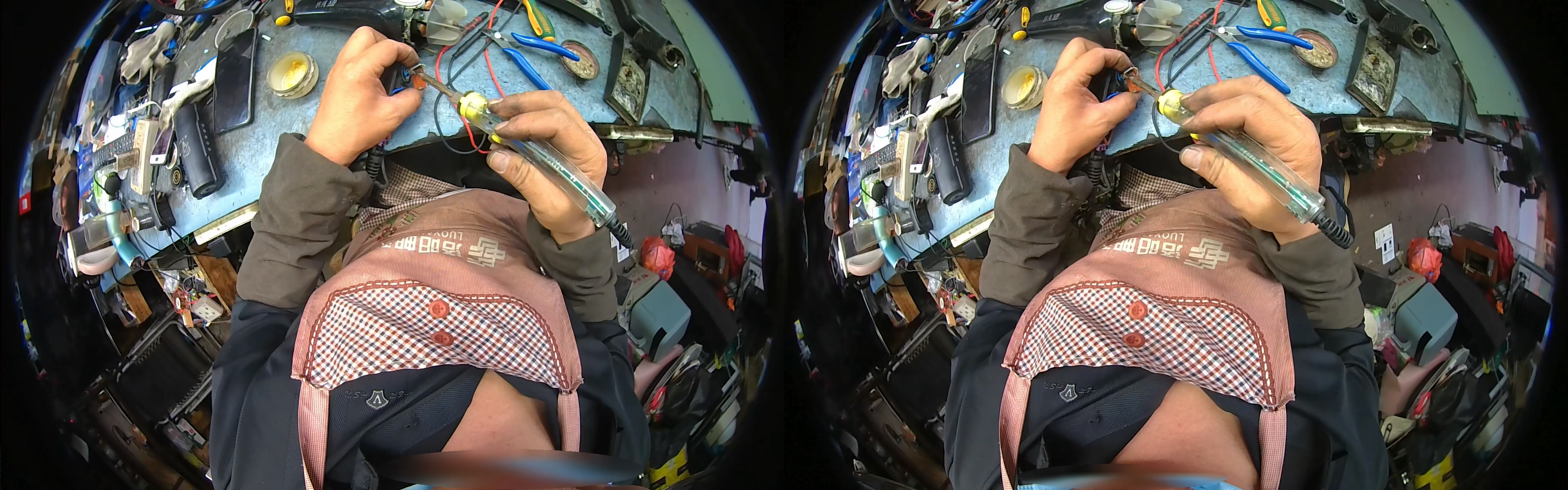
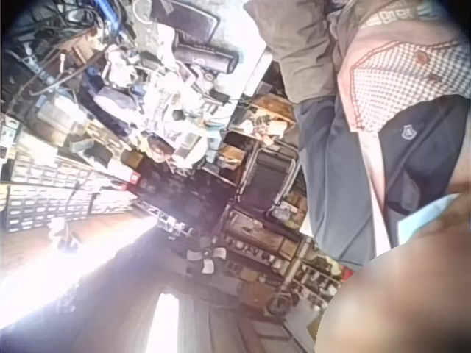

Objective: The person uses a soldering iron to join wires to a small orange connector. They apply solder to the connection points and use pliers to hold the wires steady.

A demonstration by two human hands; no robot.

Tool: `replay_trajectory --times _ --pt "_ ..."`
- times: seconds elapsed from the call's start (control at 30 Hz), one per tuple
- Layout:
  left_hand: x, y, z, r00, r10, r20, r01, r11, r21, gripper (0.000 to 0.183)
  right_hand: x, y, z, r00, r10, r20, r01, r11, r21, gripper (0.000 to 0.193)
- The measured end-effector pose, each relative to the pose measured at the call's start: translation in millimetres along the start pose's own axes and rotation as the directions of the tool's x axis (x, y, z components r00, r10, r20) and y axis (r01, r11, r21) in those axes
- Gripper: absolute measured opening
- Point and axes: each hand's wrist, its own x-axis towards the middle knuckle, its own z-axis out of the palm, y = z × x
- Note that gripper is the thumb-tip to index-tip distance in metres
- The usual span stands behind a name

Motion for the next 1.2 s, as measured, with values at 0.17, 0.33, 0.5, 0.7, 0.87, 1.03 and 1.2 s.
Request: replay_trajectory --times 0.17,0.33,0.5,0.7,0.87,1.03,1.2 --pt "0 0 0 1.000 0.005 0.008 -0.005 1.000 0.027 0.034 0 -4 -2 0.999 0.047 0.025 -0.047 0.999 0.013 0.026" --pt "0 0 0 1.000 0.007 0.005 -0.007 0.999 0.031 0.034 -5 -6 3 0.997 0.075 -0.021 -0.075 0.997 -0.015 0.029" --pt "0 1 -1 1.000 0.008 0.006 -0.008 0.999 0.033 0.034 -3 -5 5 1.000 0.017 -0.021 -0.018 0.999 -0.030 0.029" --pt "0 0 -1 1.000 0.022 0.011 -0.022 0.998 0.053 0.034 -1 -3 3 1.000 0.008 0.027 -0.007 0.999 -0.038 0.030" --pt "1 0 0 1.000 0.027 0.015 -0.028 0.998 0.055 0.033 -3 -2 6 0.998 0.033 -0.044 -0.033 0.999 0.010 0.029" --pt "1 -1 0 0.999 0.037 0.006 -0.037 0.997 0.068 0.032 -4 -4 5 1.000 0.029 0.006 -0.029 1.000 -0.009 0.028" --pt "1 0 -1 0.999 0.040 0.009 -0.041 0.997 0.069 0.031 -9 -3 8 0.994 0.096 -0.051 -0.094 0.995 0.026 0.029"
